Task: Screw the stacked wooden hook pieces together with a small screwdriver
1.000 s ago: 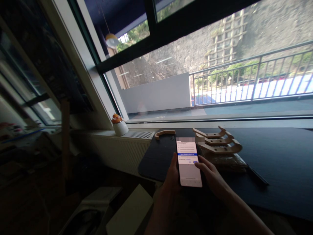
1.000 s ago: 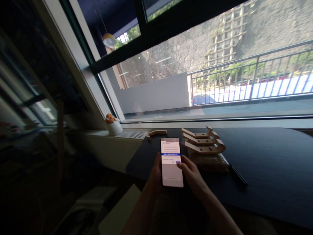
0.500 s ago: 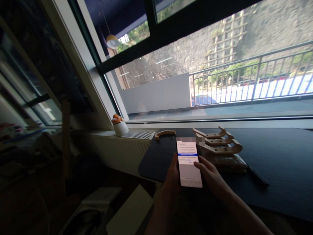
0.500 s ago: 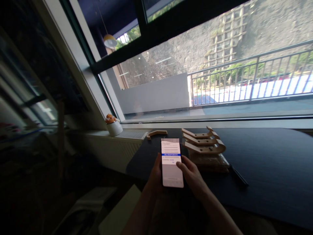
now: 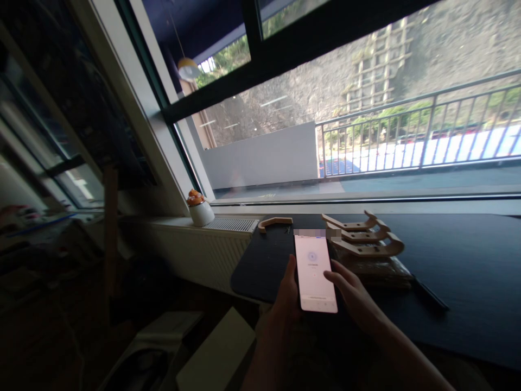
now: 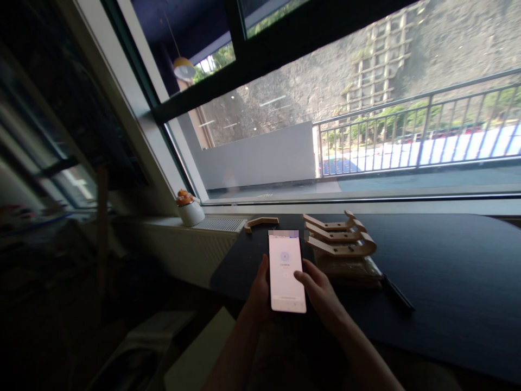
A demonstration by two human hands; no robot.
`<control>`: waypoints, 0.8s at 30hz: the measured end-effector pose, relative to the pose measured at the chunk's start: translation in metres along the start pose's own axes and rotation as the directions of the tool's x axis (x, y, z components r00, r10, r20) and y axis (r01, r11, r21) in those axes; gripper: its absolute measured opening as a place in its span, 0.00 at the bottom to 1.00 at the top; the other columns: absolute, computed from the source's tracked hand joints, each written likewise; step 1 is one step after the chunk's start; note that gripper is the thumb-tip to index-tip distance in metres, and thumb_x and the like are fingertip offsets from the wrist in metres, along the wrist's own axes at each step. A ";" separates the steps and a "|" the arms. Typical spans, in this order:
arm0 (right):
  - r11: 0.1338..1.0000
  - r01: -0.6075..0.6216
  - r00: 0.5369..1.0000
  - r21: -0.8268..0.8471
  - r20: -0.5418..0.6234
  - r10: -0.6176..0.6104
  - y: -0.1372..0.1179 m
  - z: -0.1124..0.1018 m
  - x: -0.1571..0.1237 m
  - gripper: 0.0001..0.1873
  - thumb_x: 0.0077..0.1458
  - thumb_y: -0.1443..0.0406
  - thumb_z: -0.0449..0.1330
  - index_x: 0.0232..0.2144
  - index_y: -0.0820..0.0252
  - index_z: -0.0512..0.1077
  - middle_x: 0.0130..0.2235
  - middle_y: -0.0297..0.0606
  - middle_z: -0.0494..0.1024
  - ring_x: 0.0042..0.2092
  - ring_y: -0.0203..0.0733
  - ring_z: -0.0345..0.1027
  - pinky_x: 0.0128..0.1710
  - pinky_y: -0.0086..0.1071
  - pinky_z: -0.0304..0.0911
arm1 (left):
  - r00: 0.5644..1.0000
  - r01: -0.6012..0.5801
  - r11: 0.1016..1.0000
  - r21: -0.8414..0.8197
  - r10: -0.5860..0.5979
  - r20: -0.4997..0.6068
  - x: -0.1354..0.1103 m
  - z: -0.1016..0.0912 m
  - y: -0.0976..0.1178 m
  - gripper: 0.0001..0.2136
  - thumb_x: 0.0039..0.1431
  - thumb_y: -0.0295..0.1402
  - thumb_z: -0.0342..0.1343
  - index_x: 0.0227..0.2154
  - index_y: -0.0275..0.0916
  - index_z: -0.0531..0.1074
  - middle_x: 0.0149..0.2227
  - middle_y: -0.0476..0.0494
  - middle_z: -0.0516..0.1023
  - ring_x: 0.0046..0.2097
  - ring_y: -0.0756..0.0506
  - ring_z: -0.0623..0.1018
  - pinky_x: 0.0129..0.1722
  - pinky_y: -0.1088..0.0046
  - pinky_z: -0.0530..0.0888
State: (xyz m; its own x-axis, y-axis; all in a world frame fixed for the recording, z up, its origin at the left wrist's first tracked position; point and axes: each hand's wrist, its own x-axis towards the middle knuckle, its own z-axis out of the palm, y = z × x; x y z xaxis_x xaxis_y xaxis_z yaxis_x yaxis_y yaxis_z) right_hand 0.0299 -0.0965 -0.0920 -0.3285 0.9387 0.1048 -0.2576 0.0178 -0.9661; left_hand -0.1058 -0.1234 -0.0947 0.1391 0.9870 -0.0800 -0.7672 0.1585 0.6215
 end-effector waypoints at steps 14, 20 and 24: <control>1.000 0.004 1.000 0.018 0.011 -0.004 0.004 -0.002 0.002 0.22 0.48 0.54 0.66 0.45 0.56 0.75 0.49 0.42 0.80 0.52 0.59 0.70 0.49 0.45 0.66 | 1.000 0.003 1.000 -0.008 -0.003 0.004 0.001 -0.001 0.000 0.31 0.63 0.52 0.44 0.54 0.27 0.70 0.49 0.30 0.78 0.51 0.34 0.77 0.55 0.56 0.68; 1.000 0.007 1.000 0.013 0.010 -0.007 0.004 -0.002 0.001 0.23 0.49 0.54 0.66 0.46 0.56 0.75 0.49 0.43 0.80 0.52 0.60 0.70 0.50 0.47 0.66 | 1.000 0.006 1.000 0.003 -0.006 0.003 0.001 -0.003 -0.001 0.31 0.62 0.52 0.45 0.54 0.27 0.70 0.48 0.29 0.78 0.52 0.33 0.76 0.55 0.55 0.68; 1.000 0.011 1.000 0.005 0.006 -0.011 0.005 -0.003 0.001 0.23 0.48 0.53 0.66 0.45 0.56 0.76 0.49 0.43 0.80 0.52 0.60 0.70 0.50 0.48 0.66 | 1.000 0.008 1.000 0.006 -0.008 0.010 0.002 -0.003 0.000 0.32 0.62 0.52 0.45 0.54 0.27 0.70 0.48 0.29 0.78 0.52 0.33 0.76 0.55 0.55 0.67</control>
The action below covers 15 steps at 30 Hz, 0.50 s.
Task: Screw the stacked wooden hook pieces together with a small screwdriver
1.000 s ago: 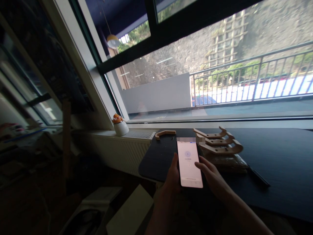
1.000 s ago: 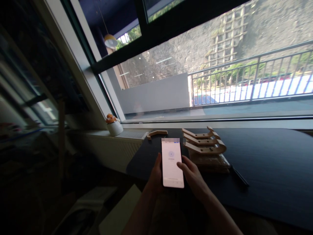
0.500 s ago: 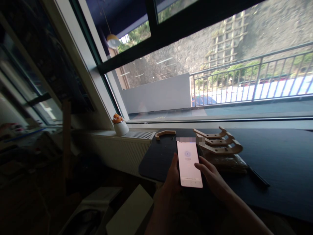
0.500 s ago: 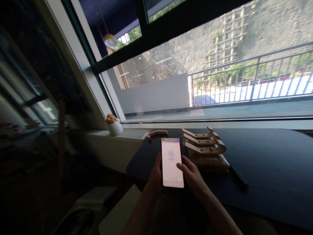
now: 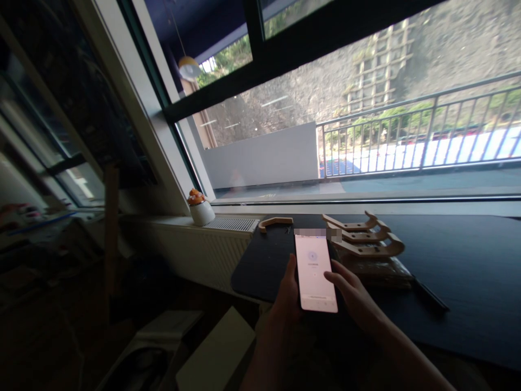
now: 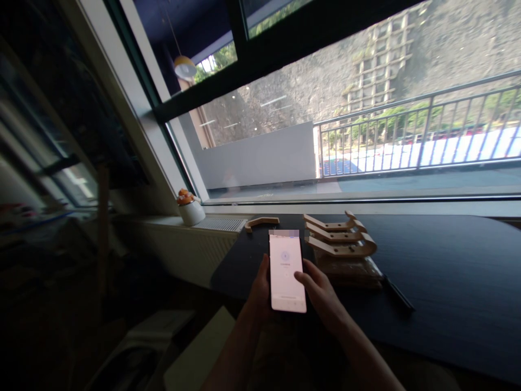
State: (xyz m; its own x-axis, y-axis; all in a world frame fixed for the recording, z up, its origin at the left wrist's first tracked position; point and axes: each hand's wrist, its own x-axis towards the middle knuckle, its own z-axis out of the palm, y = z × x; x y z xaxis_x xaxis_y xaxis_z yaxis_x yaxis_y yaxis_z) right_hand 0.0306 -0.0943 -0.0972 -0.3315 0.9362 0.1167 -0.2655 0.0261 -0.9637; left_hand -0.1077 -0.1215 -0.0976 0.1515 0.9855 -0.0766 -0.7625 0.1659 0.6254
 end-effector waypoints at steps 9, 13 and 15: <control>1.000 0.026 1.000 -0.013 0.005 -0.026 0.003 -0.003 0.001 0.23 0.49 0.53 0.65 0.46 0.55 0.76 0.51 0.41 0.79 0.54 0.60 0.68 0.51 0.46 0.66 | 1.000 0.007 1.000 -0.009 -0.006 0.027 -0.002 0.004 0.000 0.31 0.64 0.52 0.42 0.54 0.27 0.70 0.49 0.29 0.78 0.53 0.32 0.75 0.55 0.55 0.67; 1.000 0.023 1.000 -0.014 0.008 -0.023 0.003 -0.002 0.000 0.23 0.50 0.54 0.65 0.47 0.56 0.75 0.50 0.42 0.79 0.52 0.59 0.70 0.50 0.47 0.66 | 1.000 0.007 1.000 -0.008 -0.007 0.015 -0.002 0.005 0.001 0.31 0.64 0.52 0.41 0.53 0.26 0.70 0.48 0.29 0.79 0.53 0.33 0.76 0.55 0.55 0.67; 1.000 0.022 1.000 -0.014 0.004 -0.022 0.003 -0.002 0.000 0.23 0.50 0.54 0.65 0.47 0.56 0.76 0.50 0.42 0.79 0.53 0.60 0.70 0.50 0.47 0.66 | 1.000 0.014 1.000 -0.012 -0.014 0.000 -0.003 0.006 0.002 0.32 0.64 0.52 0.41 0.54 0.26 0.70 0.48 0.29 0.79 0.53 0.33 0.76 0.55 0.55 0.67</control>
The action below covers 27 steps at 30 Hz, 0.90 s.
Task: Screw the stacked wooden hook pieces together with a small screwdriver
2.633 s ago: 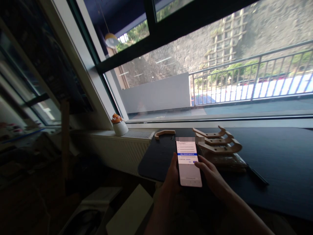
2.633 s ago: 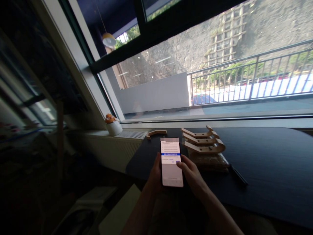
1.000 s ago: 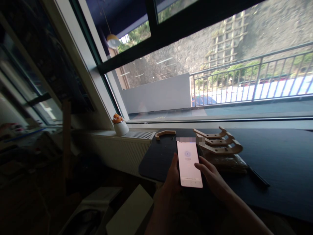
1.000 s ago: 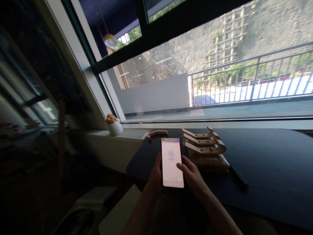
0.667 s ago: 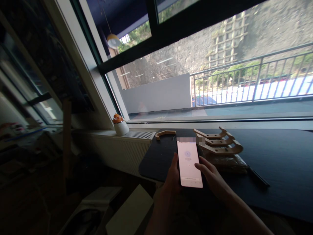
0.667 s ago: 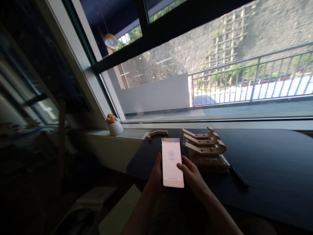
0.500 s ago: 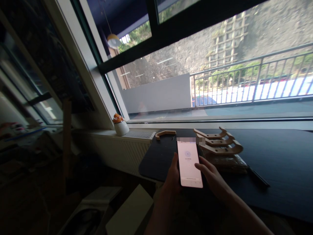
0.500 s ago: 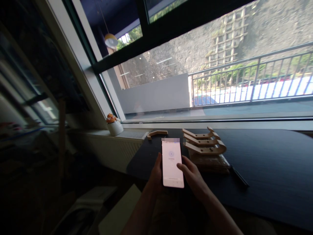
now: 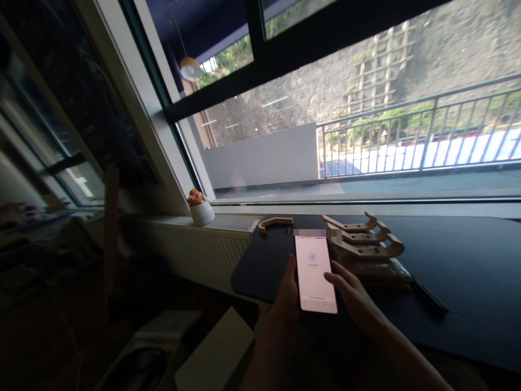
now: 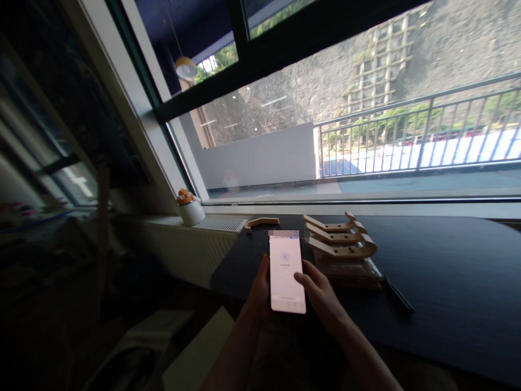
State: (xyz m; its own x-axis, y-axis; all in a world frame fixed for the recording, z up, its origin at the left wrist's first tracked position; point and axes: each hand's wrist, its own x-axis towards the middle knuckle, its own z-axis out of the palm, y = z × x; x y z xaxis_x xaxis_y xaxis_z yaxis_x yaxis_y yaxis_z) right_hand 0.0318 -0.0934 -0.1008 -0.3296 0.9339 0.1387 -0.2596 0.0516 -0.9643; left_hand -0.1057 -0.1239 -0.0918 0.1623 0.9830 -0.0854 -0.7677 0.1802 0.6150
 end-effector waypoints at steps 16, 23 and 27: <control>1.000 0.011 1.000 -0.018 -0.001 -0.011 -0.004 0.002 -0.001 0.24 0.48 0.53 0.66 0.46 0.56 0.76 0.49 0.43 0.80 0.51 0.60 0.71 0.49 0.48 0.67 | 0.999 -0.013 1.000 -0.012 0.013 0.034 0.001 -0.003 -0.001 0.32 0.64 0.52 0.41 0.53 0.27 0.70 0.49 0.28 0.78 0.53 0.33 0.75 0.56 0.55 0.67; 1.000 0.006 1.000 -0.017 -0.013 -0.006 0.001 0.001 0.001 0.24 0.48 0.52 0.66 0.46 0.57 0.76 0.49 0.42 0.80 0.53 0.60 0.70 0.50 0.47 0.67 | 1.000 -0.010 1.000 -0.022 0.011 0.005 0.001 -0.001 -0.001 0.31 0.64 0.51 0.42 0.54 0.26 0.70 0.48 0.28 0.78 0.52 0.32 0.76 0.55 0.54 0.68; 1.000 0.002 1.000 -0.010 -0.016 -0.002 0.002 0.000 0.001 0.24 0.48 0.52 0.66 0.46 0.57 0.75 0.50 0.42 0.79 0.53 0.60 0.70 0.51 0.47 0.66 | 0.999 -0.008 1.000 -0.023 0.009 0.032 0.001 -0.002 -0.001 0.32 0.63 0.52 0.43 0.54 0.27 0.69 0.49 0.28 0.78 0.53 0.32 0.75 0.55 0.54 0.68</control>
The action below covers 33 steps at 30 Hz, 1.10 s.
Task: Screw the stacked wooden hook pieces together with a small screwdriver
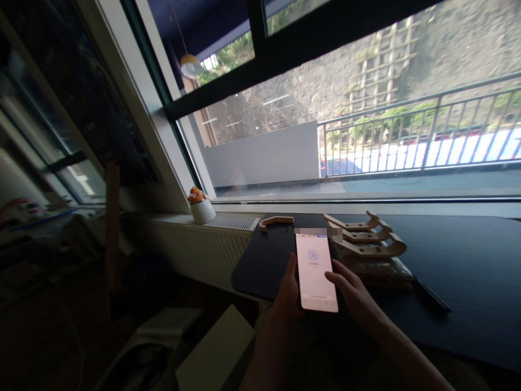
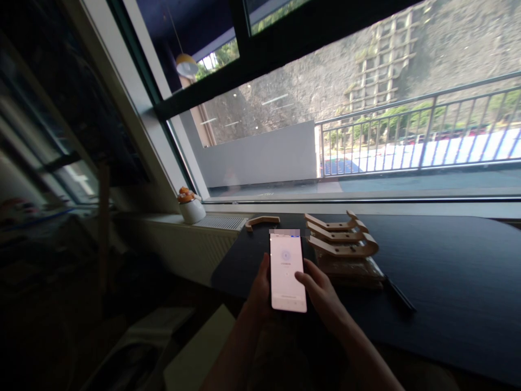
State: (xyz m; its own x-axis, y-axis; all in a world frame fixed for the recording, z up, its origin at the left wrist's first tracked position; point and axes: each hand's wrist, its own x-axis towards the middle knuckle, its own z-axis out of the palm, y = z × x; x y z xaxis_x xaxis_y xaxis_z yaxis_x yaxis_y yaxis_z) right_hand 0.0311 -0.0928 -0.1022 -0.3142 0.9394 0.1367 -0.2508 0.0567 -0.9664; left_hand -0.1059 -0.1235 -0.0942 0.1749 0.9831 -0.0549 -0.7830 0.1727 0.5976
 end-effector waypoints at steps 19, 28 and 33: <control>1.000 -0.008 1.000 0.008 0.003 0.008 -0.004 0.001 -0.002 0.24 0.47 0.52 0.66 0.45 0.55 0.76 0.50 0.42 0.79 0.54 0.61 0.69 0.51 0.48 0.66 | 1.000 0.000 1.000 0.026 0.000 -0.001 0.001 0.000 0.000 0.32 0.63 0.52 0.42 0.54 0.26 0.70 0.49 0.28 0.78 0.52 0.32 0.76 0.55 0.55 0.67; 1.000 -0.004 1.000 0.019 0.007 0.004 -0.002 0.000 -0.002 0.24 0.48 0.53 0.66 0.46 0.56 0.76 0.50 0.41 0.79 0.53 0.59 0.70 0.51 0.46 0.66 | 1.000 0.001 0.999 0.035 0.001 -0.030 0.001 -0.003 0.000 0.32 0.62 0.53 0.44 0.53 0.27 0.70 0.48 0.29 0.78 0.52 0.32 0.76 0.55 0.53 0.68; 1.000 0.001 1.000 0.012 0.002 -0.001 -0.007 0.002 -0.003 0.24 0.47 0.53 0.66 0.45 0.56 0.76 0.49 0.42 0.80 0.52 0.59 0.70 0.49 0.45 0.67 | 1.000 -0.010 1.000 0.013 0.010 -0.029 0.001 -0.004 0.000 0.31 0.62 0.52 0.47 0.54 0.28 0.70 0.48 0.29 0.78 0.52 0.32 0.76 0.54 0.53 0.69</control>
State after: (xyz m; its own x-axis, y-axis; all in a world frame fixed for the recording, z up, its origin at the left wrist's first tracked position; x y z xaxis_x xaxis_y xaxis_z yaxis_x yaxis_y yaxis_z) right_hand 0.0316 -0.0966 -0.0958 -0.3162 0.9386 0.1382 -0.2616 0.0537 -0.9637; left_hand -0.1079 -0.1219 -0.0977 0.1498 0.9861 -0.0717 -0.7769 0.1623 0.6083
